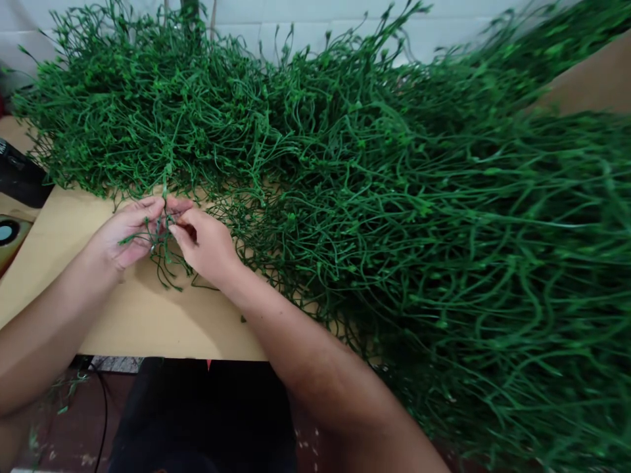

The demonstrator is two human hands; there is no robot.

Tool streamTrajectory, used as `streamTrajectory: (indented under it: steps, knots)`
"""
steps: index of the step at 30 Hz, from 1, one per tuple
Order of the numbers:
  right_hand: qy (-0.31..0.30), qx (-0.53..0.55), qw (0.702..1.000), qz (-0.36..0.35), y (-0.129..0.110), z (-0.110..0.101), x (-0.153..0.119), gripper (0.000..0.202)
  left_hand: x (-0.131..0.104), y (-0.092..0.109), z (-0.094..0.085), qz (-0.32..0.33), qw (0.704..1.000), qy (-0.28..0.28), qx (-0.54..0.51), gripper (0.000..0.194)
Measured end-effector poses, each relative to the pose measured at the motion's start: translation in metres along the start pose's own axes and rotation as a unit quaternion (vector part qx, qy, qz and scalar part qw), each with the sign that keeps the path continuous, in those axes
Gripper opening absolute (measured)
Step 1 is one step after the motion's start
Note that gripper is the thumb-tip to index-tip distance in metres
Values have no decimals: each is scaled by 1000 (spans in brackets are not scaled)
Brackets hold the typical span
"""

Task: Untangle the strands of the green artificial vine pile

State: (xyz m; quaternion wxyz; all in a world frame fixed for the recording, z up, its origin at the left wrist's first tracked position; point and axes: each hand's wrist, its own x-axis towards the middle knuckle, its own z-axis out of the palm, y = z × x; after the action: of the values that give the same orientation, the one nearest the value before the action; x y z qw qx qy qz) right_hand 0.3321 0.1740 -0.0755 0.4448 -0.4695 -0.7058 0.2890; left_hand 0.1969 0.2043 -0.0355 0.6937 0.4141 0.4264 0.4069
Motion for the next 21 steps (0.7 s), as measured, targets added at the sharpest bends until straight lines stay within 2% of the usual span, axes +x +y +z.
streamTrajectory:
  steps: [6,13,18,21]
  knots:
    - [-62,6,996,-63,-4,-4,2,19,2,-1,6,-11,997,70,-33,18]
    - [-94,24,988,-116,-11,-11,3,20,2,-5,16,17,994,107,-19,25]
    - [-103,50,985,-129,-15,-14,2,23,4,-4,15,44,993,108,14,23]
    - [-83,75,989,-92,-14,-17,3,25,5,1,5,38,995,82,38,18]
